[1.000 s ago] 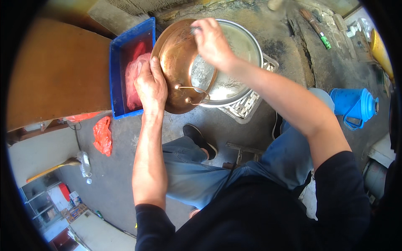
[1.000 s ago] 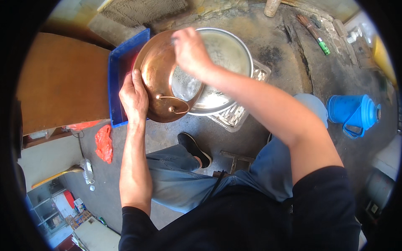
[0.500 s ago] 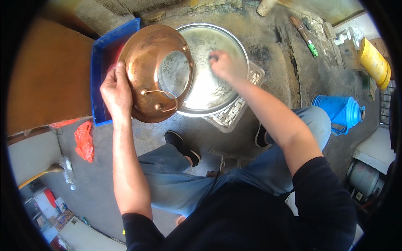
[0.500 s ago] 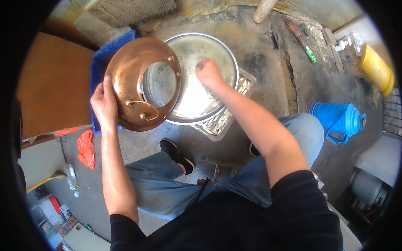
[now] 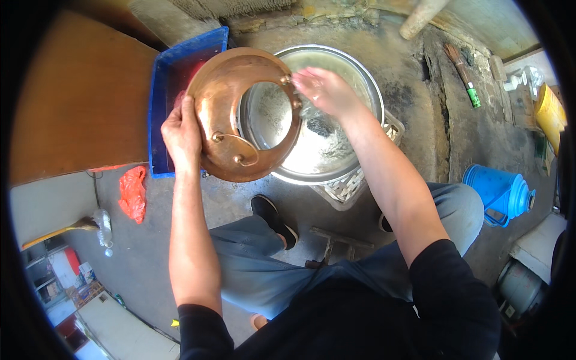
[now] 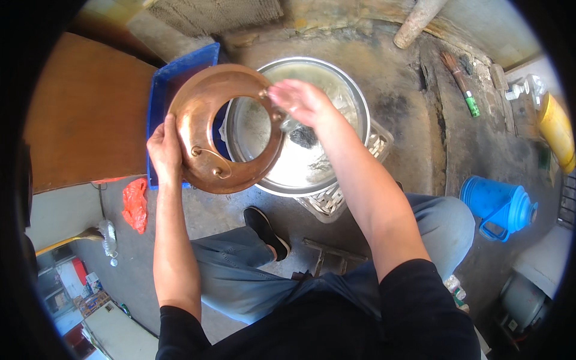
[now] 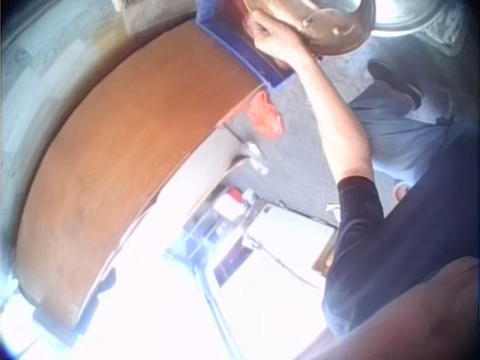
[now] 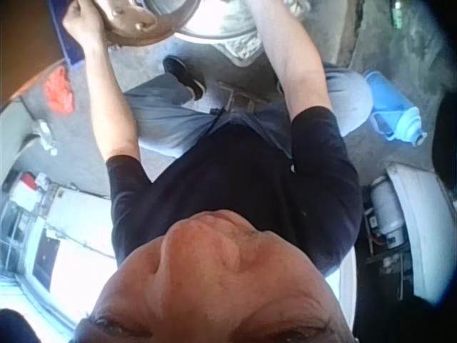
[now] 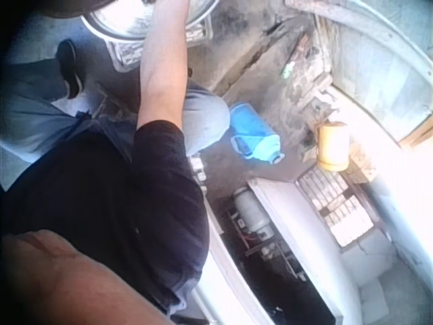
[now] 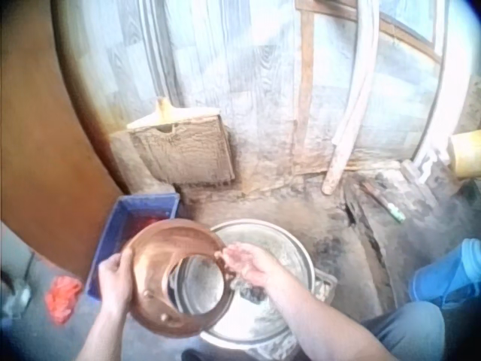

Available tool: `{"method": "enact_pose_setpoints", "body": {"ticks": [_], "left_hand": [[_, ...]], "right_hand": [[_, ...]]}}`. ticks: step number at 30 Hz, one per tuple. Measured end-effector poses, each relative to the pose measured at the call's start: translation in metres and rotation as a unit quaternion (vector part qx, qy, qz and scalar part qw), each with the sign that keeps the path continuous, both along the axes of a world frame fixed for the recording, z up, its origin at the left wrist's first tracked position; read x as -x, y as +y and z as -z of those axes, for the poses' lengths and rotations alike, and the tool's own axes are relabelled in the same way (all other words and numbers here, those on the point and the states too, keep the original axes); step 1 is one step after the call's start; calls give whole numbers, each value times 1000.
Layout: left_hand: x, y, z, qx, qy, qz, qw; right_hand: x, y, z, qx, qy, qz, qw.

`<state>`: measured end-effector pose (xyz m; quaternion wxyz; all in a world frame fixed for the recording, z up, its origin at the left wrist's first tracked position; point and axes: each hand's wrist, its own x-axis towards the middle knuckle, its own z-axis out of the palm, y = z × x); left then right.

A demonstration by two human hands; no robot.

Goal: The person scrubs a copper-colored lid with a steel wool pad over a bucket of water, then places the lid on the floor. The person then scrubs the inside of the bucket with the same pad, stands up, and walks outside.

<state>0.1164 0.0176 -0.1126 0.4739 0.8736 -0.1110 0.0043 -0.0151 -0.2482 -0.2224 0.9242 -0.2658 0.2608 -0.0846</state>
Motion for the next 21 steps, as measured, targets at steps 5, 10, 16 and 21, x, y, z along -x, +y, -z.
{"method": "enact_pose_setpoints", "body": {"ticks": [5,10,16,21], "left_hand": [[11,-47,-25,-66,-44,60,995],[18,-66,-27,1,-45,98,994],[17,-54,-35,-33,-23,59,997],[8,-55,-22,7,23,63,998]], "right_hand": [[-58,20,-143,184,-41,-206,960],[-67,28,-185,494,-21,-289,819],[-25,-57,-68,583,122,-73,800],[62,-76,80,581,314,176,730]]}}
